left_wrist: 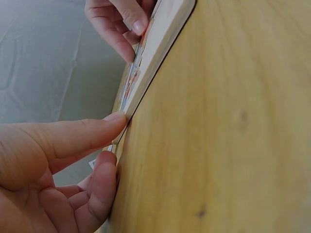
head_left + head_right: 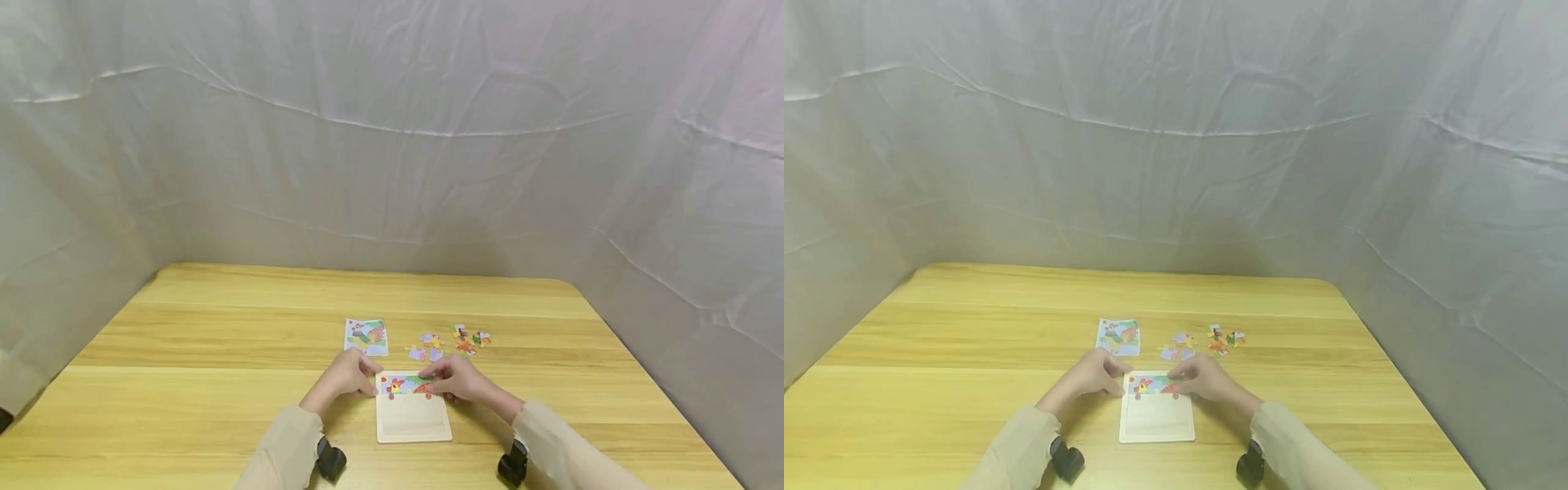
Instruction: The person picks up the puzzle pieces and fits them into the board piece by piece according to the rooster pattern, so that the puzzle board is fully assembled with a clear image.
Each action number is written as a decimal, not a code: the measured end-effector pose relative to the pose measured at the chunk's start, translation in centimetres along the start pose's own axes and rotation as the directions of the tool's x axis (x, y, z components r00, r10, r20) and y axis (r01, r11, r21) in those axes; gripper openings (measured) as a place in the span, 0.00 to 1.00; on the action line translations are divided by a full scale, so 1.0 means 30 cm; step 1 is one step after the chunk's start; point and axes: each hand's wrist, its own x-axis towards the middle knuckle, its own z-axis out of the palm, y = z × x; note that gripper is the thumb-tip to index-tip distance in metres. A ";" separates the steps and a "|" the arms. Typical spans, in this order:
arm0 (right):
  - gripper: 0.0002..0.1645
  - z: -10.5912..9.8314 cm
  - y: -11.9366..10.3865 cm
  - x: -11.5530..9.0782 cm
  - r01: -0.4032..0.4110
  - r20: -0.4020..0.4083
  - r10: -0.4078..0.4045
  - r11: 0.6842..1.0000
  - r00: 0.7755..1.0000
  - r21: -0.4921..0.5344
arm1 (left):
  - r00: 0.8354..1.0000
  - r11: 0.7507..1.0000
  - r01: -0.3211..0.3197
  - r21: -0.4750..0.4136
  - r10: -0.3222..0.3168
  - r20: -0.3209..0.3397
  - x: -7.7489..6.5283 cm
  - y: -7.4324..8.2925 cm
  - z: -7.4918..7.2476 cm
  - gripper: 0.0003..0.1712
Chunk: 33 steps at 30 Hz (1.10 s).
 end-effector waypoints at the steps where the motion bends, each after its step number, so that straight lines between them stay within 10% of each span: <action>1: 0.13 0.001 0.001 0.001 0.001 -0.004 -0.001 1.000 1.000 -0.003 | 1.000 1.000 0.001 0.000 -0.001 0.000 0.000 0.000 0.000 0.19; 33: 0.14 -0.076 0.024 0.001 -0.047 -0.168 0.053 0.998 0.984 0.045 | 1.000 1.000 0.002 0.004 -0.002 -0.003 0.001 0.000 0.002 0.19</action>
